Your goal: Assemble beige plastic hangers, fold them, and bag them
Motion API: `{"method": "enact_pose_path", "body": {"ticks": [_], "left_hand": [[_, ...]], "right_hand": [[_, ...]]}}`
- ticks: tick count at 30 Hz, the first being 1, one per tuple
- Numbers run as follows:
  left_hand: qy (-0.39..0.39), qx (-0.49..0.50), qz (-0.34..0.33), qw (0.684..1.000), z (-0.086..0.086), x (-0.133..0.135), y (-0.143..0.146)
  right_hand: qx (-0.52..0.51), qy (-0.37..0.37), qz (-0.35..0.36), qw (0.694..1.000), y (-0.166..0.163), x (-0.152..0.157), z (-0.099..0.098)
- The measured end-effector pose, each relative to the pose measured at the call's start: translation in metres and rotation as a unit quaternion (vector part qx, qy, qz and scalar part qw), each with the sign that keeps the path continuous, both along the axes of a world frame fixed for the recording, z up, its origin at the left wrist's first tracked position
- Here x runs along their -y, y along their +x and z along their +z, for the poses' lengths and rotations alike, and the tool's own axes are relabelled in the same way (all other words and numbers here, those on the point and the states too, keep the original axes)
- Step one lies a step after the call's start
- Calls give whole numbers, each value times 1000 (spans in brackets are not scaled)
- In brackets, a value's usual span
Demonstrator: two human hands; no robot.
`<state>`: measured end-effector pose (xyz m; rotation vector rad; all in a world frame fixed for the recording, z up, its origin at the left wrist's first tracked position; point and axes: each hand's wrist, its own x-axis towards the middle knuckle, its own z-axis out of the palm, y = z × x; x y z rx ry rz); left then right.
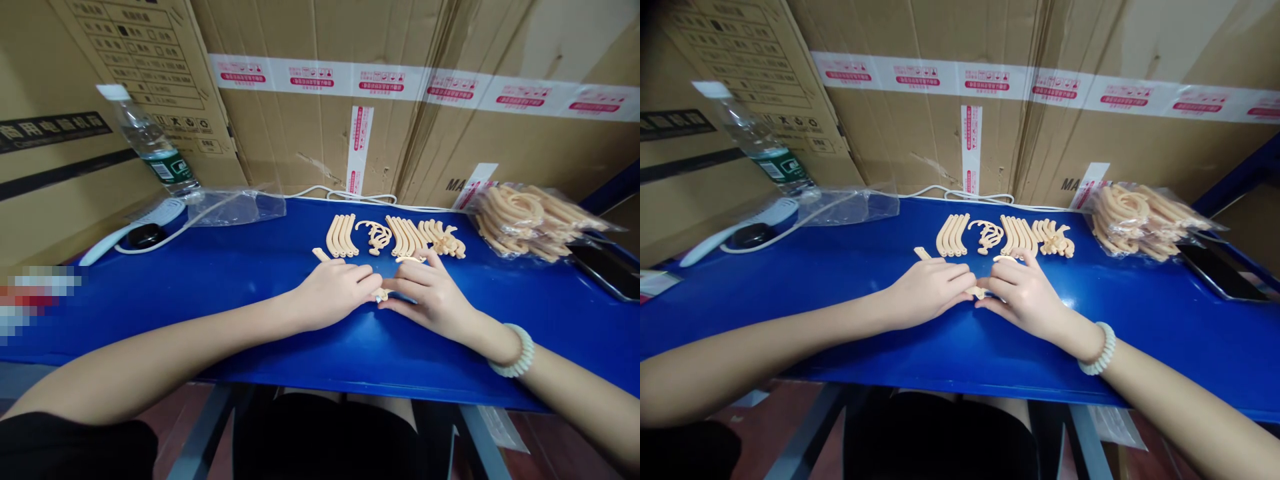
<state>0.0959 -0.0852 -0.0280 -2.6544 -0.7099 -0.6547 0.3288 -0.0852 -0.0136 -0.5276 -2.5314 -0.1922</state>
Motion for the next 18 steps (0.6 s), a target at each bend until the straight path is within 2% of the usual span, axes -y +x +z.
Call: {"method": "enact_pose_path", "body": {"ticks": [7, 16, 18], "left_hand": [[-7, 15, -21, 1000, 5, 1, -3], [22, 31, -41, 998, 5, -2, -4], [51, 27, -46, 997, 6, -2, -3]], "right_hand": [[-34, -74, 32, 996, 1, -4, -1], [-56, -95, 46, 993, -1, -3, 2], [-72, -120, 44, 989, -1, -2, 4]]}}
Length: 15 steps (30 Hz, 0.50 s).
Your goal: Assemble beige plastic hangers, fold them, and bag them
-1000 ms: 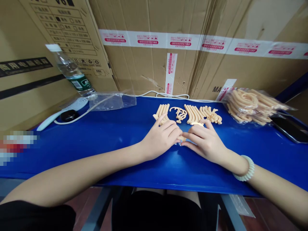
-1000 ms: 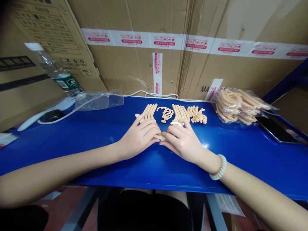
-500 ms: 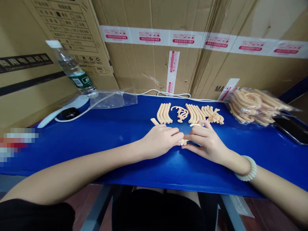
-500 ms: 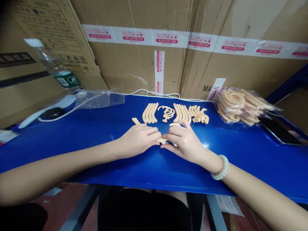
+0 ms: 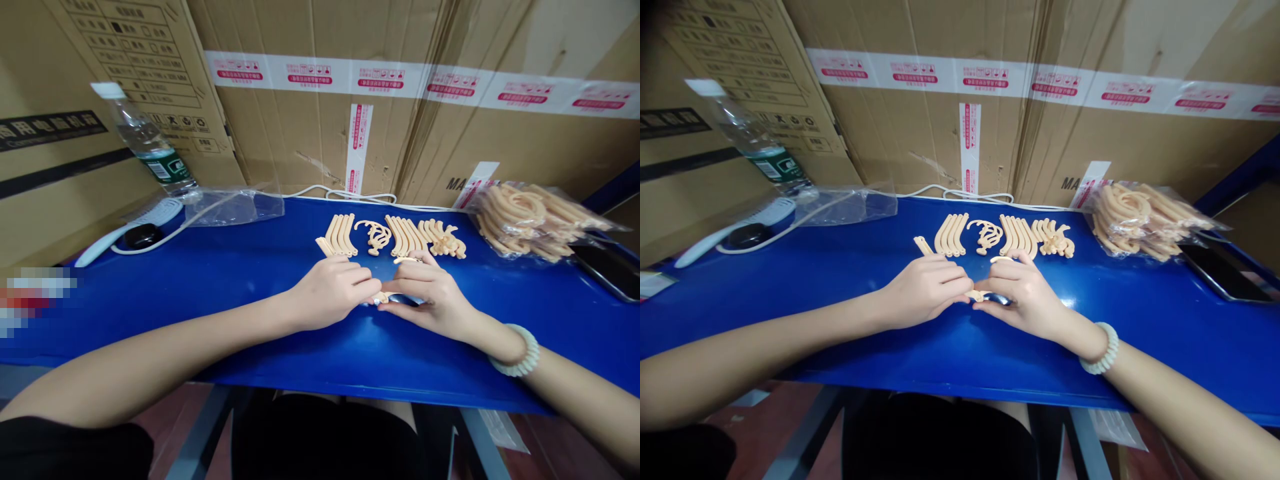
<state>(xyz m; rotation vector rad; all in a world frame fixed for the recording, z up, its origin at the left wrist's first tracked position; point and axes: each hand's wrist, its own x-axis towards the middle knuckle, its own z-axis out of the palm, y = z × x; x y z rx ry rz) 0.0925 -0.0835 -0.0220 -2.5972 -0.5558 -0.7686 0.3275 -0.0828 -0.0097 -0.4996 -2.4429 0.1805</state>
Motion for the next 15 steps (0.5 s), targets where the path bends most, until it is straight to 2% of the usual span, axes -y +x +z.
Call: {"method": "enact_pose_path", "body": {"ticks": [3, 5, 9, 15], "left_hand": [[73, -8, -16, 997, 4, -2, -1], [88, -6, -28, 996, 7, -6, -5], [27, 22, -34, 999, 18, -26, -24], [-48, -15, 37, 998, 27, -67, -65]], "right_hand": [[-54, -67, -31, 996, 2, -2, 3], [-81, -80, -58, 992, 5, -5, 4], [-91, -85, -80, 989, 10, -11, 4], [-105, -105, -86, 985, 11, -16, 2]]}}
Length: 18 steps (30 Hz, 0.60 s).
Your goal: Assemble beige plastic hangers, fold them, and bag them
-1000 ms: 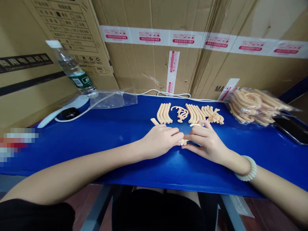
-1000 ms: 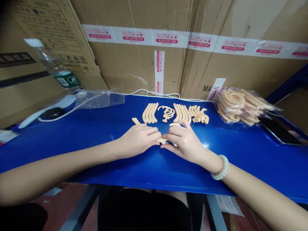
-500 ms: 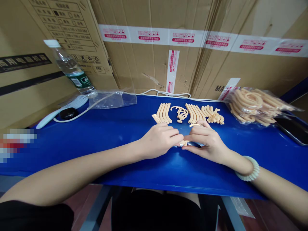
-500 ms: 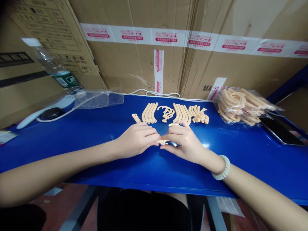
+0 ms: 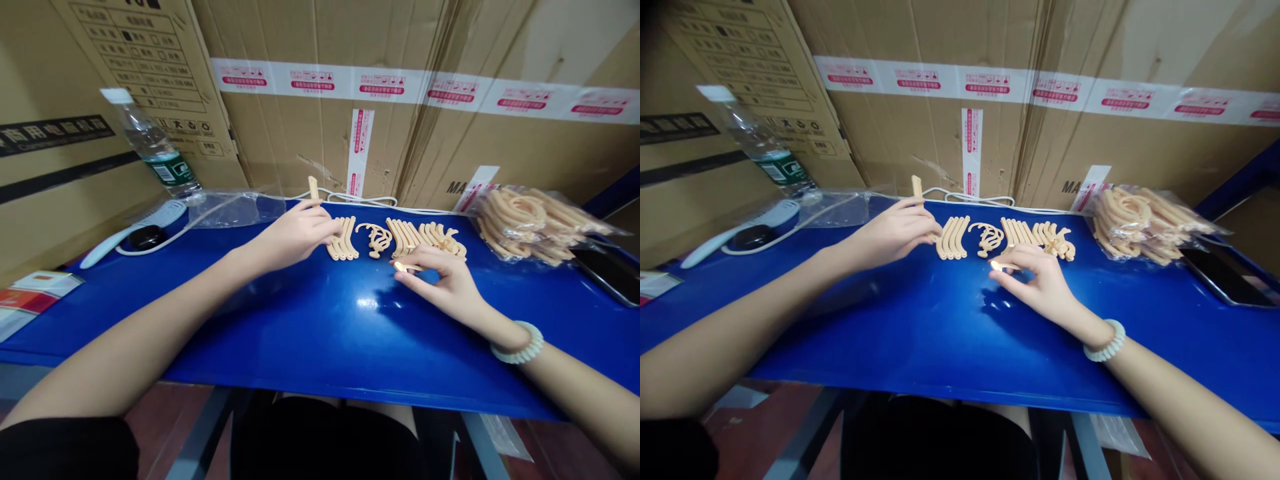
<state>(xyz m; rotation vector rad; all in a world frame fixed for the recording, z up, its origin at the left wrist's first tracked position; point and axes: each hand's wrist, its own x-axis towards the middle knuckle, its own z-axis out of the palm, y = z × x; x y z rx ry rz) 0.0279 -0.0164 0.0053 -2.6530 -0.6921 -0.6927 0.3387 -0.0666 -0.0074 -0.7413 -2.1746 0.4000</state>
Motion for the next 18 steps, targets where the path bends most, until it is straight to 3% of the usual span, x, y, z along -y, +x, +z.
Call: {"method": "enact_pose_path", "body": {"ticks": [7, 18], "left_hand": [[-126, -68, -21, 989, -14, -17, -15], [-141, -63, 58, 986, -9, 3, -2]], "right_hand": [[6, -11, -3, 1000, 3, -4, -1], [98, 69, -2, 993, 2, -17, 1]]}}
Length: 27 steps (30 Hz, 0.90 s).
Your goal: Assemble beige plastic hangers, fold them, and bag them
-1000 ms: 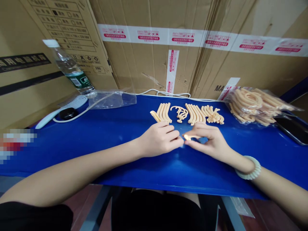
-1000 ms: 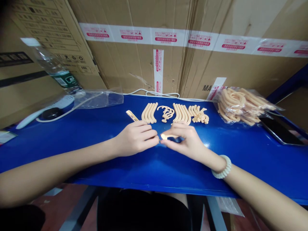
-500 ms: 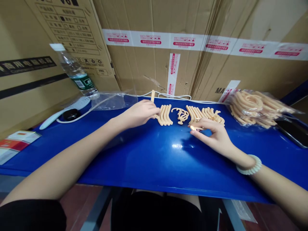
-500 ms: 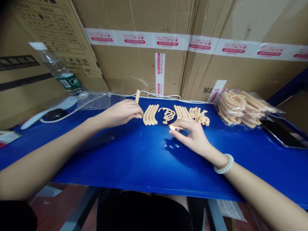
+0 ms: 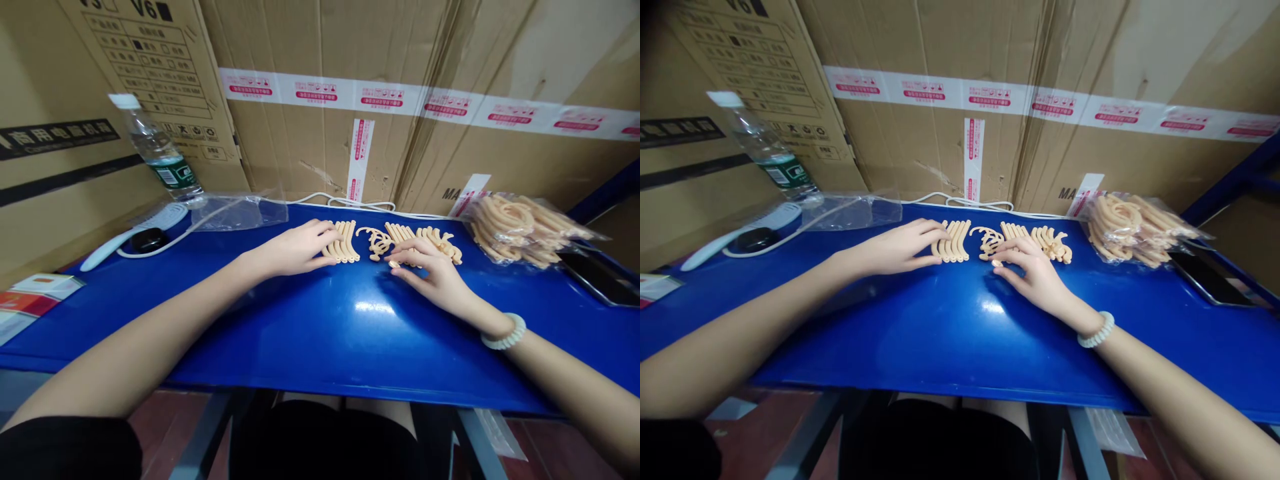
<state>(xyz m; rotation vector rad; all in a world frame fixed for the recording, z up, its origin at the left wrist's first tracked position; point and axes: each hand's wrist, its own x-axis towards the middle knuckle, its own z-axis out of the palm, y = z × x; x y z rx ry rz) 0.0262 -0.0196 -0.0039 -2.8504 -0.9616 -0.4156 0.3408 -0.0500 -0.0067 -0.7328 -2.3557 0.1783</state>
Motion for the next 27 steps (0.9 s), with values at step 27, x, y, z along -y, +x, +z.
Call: {"method": "enact_pose_path", "body": {"ticks": [27], "left_hand": [[-139, -44, 55, 988, -27, 34, 37]], "right_hand": [[208, -9, -89, 974, 95, -62, 8]]}}
